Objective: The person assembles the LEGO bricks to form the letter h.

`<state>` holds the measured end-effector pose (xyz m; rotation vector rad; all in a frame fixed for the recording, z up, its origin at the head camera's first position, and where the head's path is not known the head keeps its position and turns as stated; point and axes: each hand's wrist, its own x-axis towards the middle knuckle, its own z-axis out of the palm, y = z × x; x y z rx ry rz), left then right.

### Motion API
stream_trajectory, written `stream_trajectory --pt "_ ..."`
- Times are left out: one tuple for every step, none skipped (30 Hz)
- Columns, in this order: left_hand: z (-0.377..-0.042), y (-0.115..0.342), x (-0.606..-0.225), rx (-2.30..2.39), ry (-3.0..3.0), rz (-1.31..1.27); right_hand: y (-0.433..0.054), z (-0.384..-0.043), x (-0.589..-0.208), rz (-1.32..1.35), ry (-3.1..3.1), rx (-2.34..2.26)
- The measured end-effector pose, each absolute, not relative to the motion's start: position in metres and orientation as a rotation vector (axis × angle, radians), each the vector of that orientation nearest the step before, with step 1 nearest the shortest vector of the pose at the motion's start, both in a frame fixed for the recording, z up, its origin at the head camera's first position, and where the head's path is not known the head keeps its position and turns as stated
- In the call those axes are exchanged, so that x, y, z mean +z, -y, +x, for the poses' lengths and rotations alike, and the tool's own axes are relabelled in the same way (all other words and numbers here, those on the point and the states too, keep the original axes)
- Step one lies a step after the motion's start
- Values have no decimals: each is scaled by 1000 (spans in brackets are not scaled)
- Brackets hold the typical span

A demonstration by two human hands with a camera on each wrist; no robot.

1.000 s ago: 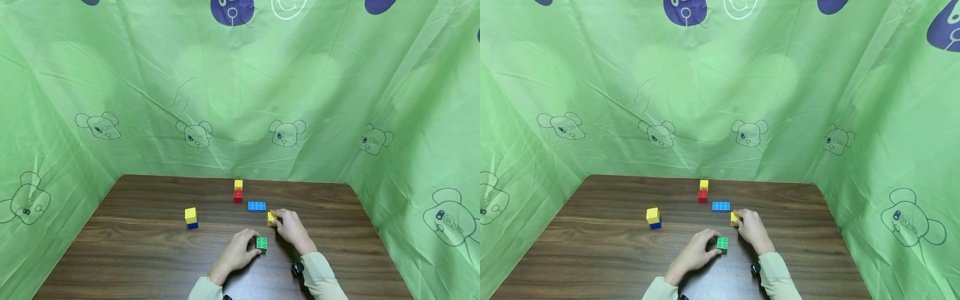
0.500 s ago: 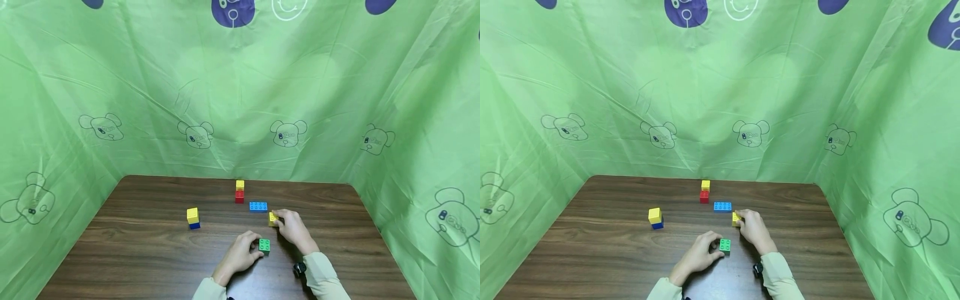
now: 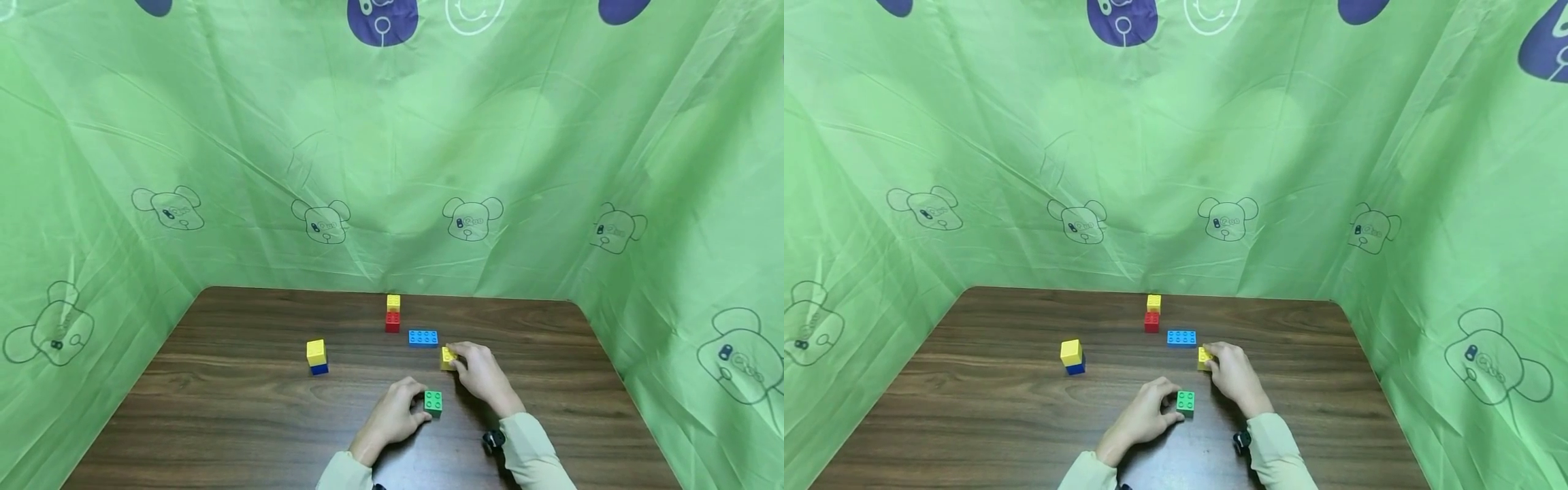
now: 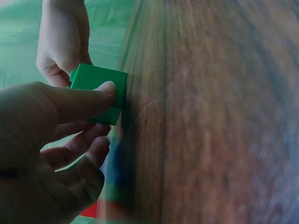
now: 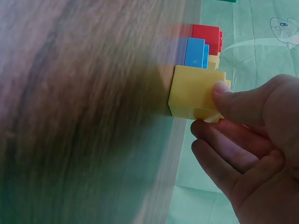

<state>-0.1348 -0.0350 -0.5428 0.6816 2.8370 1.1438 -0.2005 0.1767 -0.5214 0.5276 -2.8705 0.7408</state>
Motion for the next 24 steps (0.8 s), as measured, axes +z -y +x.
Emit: stream_trajectory --pt "-135 35 -543 1136 -2849 687 -178 -200 -521 524 2870 742" --pt "-134 34 -543 1127 -2864 695 -179 -200 -521 523 2869 739" --pt "-134 34 -544 1123 -2873 702 -180 -199 -520 522 2867 736" --pt "-134 34 -544 1118 -2881 704 -180 -198 -519 523 2863 735" --pt "-134 34 -544 1113 -2886 705 -181 -197 -518 527 2859 734" --pt "-134 34 -544 1108 -2890 702 -181 -196 -517 532 2855 735" --pt "-134 34 -544 1101 -2893 698 -182 -195 -515 535 2854 736" --pt "-135 34 -544 1098 -2891 690 -182 -194 -513 537 2854 739" --pt "-134 34 -544 1098 -2884 679 -182 -193 -511 541 2853 743" --pt "-134 34 -543 1093 -2882 669 -183 -191 -509 546 2850 745" --pt "-134 34 -543 1089 -2880 660 -183 -190 -507 550 2850 747" --pt "-134 34 -543 1086 -2879 654 -183 -188 -505 553 2850 754" --pt "-134 34 -543 1084 -2878 649 -183 -186 -503 557 2847 759" --pt "-134 34 -543 1085 -2878 646 -183 -184 -500 565 2841 768" --pt "-134 34 -543 1082 -2881 647 -182 -182 -498 576 2835 770" --pt "-133 34 -543 1082 -2882 645 -182 -180 -496 588 2827 775" --pt "-133 34 -543 1079 -2882 642 -181 -178 -493 599 2822 779" --pt "-133 34 -543 1077 -2883 642 -180 -176 -490 611 2816 782" --pt "-133 34 -543 1074 -2885 640 -179 -174 -488 622 2806 781" --pt "-133 34 -543 1072 -2888 640 -178 -172 -485 630 2805 779" --pt "-133 34 -544 1065 -2895 643 -177 -170 -483 637 2805 773" --pt "-134 34 -544 1061 -2899 644 -176 -169 -481 641 2805 773" --pt "-134 33 -544 1055 -2905 649 -175 -167 -479 649 2804 772" --pt "-134 33 -545 1052 -2912 656 -174 -165 -478 658 2801 771"
